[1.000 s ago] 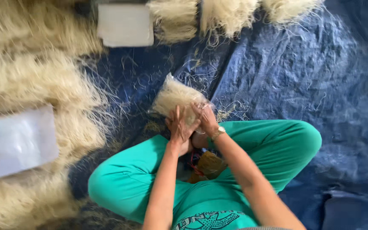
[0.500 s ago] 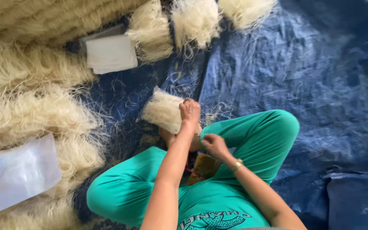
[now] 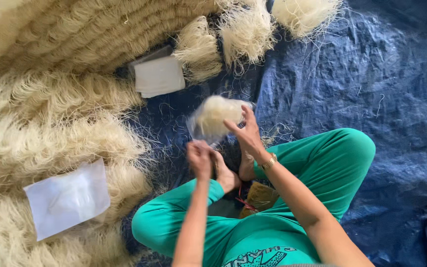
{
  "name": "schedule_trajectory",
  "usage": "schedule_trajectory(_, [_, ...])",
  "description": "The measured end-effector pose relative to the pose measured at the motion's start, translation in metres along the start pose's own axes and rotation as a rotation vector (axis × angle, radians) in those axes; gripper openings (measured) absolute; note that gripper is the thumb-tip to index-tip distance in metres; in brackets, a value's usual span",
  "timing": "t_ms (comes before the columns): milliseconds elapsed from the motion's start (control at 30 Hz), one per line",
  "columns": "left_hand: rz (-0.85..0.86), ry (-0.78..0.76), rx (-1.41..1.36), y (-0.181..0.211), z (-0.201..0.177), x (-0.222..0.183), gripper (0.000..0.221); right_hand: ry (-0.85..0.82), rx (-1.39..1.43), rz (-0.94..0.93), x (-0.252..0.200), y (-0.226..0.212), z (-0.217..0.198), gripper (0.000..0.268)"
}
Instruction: The person packs bundles of light-colored fibrous material into clear plastic bags by hand, using their fingers to compress the material and then sealing the bags.
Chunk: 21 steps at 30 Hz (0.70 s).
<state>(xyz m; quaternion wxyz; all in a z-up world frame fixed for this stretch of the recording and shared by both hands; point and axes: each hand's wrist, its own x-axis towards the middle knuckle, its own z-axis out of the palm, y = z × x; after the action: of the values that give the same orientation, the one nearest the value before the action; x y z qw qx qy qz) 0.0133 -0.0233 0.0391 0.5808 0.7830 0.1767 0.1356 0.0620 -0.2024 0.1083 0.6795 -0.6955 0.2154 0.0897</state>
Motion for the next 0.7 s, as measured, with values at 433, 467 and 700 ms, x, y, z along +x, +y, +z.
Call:
schedule_trajectory(433, [-0.466, 0.216, 0.233, -0.065, 0.022, -0.094, 0.031, -0.202, -0.642, -0.444, 0.003, 0.134, -0.033, 0.078])
schedule_trajectory(467, [-0.159, 0.175, 0.392, -0.057, 0.016, -0.087, 0.038, -0.137, -0.712, -0.488, 0.005, 0.144, -0.038, 0.047])
schedule_trajectory(700, [0.488, -0.308, 0.718, 0.073, 0.000, -0.070, 0.039, 0.033, -0.943, -0.714, -0.015, 0.192, -0.083, 0.037])
